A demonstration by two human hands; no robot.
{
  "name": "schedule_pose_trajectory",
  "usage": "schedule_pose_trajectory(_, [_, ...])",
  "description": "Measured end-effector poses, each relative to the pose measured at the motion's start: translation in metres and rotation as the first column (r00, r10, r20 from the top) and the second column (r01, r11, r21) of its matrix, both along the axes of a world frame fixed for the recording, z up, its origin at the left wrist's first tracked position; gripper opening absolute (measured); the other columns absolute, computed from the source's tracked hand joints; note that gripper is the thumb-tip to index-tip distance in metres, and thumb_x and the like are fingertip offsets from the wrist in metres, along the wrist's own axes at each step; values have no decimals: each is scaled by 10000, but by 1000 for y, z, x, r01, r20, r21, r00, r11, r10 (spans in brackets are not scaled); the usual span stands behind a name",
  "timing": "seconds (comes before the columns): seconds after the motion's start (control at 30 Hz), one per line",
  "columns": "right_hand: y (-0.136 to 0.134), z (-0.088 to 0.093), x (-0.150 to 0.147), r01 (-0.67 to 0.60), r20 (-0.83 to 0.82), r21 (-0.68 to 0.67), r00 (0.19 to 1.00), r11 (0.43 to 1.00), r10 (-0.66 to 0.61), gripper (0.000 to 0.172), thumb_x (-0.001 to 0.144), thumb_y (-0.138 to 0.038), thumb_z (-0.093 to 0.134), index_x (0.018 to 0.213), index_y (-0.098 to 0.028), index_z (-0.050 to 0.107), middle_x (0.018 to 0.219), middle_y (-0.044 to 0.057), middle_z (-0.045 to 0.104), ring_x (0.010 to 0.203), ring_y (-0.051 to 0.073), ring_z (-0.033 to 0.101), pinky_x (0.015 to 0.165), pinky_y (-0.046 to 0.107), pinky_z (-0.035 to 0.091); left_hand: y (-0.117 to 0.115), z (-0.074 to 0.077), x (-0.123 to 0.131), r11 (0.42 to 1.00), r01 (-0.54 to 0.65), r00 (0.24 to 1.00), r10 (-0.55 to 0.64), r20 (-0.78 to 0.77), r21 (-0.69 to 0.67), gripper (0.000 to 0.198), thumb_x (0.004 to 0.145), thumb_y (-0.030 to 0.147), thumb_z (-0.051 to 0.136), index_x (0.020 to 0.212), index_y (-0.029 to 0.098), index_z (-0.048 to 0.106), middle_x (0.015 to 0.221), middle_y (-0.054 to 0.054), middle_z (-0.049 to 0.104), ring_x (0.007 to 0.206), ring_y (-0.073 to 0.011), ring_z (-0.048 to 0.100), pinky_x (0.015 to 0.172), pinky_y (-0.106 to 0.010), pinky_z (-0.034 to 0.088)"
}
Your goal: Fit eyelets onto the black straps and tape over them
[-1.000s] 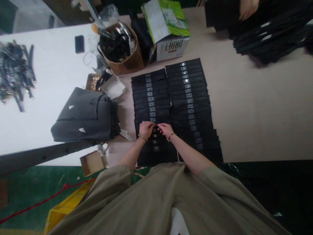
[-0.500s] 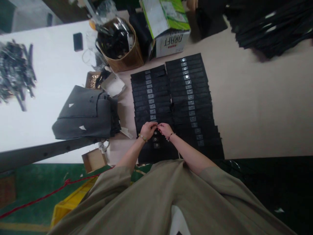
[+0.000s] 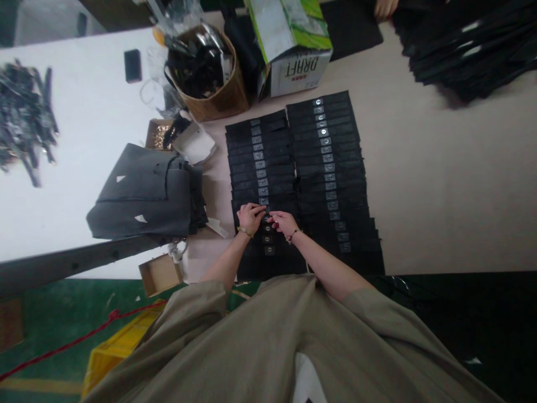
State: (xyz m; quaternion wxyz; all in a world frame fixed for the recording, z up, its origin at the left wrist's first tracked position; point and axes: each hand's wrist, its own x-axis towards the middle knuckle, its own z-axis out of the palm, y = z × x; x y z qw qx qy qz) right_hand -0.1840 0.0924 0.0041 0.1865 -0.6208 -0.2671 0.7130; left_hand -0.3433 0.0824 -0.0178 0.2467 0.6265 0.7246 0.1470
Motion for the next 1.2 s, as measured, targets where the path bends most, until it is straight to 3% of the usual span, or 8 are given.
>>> schedule_pose_trajectory(0.13, [1, 0, 1, 4, -3, -15, 1000, 1000, -4, 133, 919, -155, 518, 1013, -139, 611, 892, 61, 746, 477, 47, 555, 360, 139, 293, 1, 5, -3, 1000, 29, 999, -29, -14, -7, 368, 859, 333, 672, 1228, 325, 672, 1089, -54, 694, 1060, -269, 543, 855, -401, 395])
schedule_pose_trajectory(0.27, [2, -1, 2, -33, 37, 7, 999, 999, 33, 95, 917, -183, 545, 917, -139, 629, 742, 16, 703, 442, 41, 505, 346, 136, 281, -3, 13, -6, 997, 77, 995, -77, -64, 3, 285, 896, 339, 623, 1169, 302, 696, 1090, -48, 704, 1065, -257, 554, 881, -405, 383])
schedule_pose_trajectory(0.43, [7, 0, 1, -101, 22, -3, 995, 995, 101, 126, 877, -187, 584, 766, -151, 633, 532, -58, 545, 370, 33, 379, 330, 144, 251, -5, 17, -9, 942, 332, 943, -333, 8, 49, 270, 916, 396, 601, 1143, 303, 714, 1068, -37, 730, 1032, -225, 578, 885, -382, 399])
schedule_pose_trajectory(0.5, [13, 2, -2, -120, 12, -14, 993, 993, 120, 133, 865, -168, 575, 745, -153, 630, 499, -72, 500, 352, 31, 347, 326, 149, 230, -1, 16, -10, 930, 365, 930, -366, 20, 53, 240, 928, 388, 584, 1089, 291, 734, 1041, -33, 740, 1013, -217, 585, 889, -373, 410])
schedule_pose_trajectory(0.73, [47, 6, -18, -55, -40, 7, 998, 998, 55, 128, 892, -197, 557, 850, -148, 667, 525, -63, 514, 359, 34, 347, 327, 158, 209, 27, 5, -13, 960, 262, 965, -259, -48, 94, 239, 956, 339, 539, 1074, 238, 720, 1015, -57, 725, 992, -213, 579, 891, -348, 420])
schedule_pose_trajectory(0.9, [70, 0, -19, 13, 104, 110, 994, 994, -24, 144, 895, -192, 560, 919, -141, 692, 570, -46, 566, 394, 40, 406, 335, 156, 226, 35, -1, -8, 990, 136, 984, -130, -120, 41, 216, 939, 339, 567, 1053, 234, 717, 1008, -66, 710, 991, -233, 565, 867, -353, 412])
schedule_pose_trajectory(1.2, [74, -13, -6, 46, -39, 19, 998, 999, -46, 223, 909, -93, 480, 1083, -136, 614, 725, -1, 680, 444, 38, 495, 353, 134, 258, 33, -9, -7, 978, 193, 973, -180, -145, 77, 252, 962, 363, 523, 1075, 263, 724, 1002, -60, 714, 959, -231, 567, 799, -360, 402])
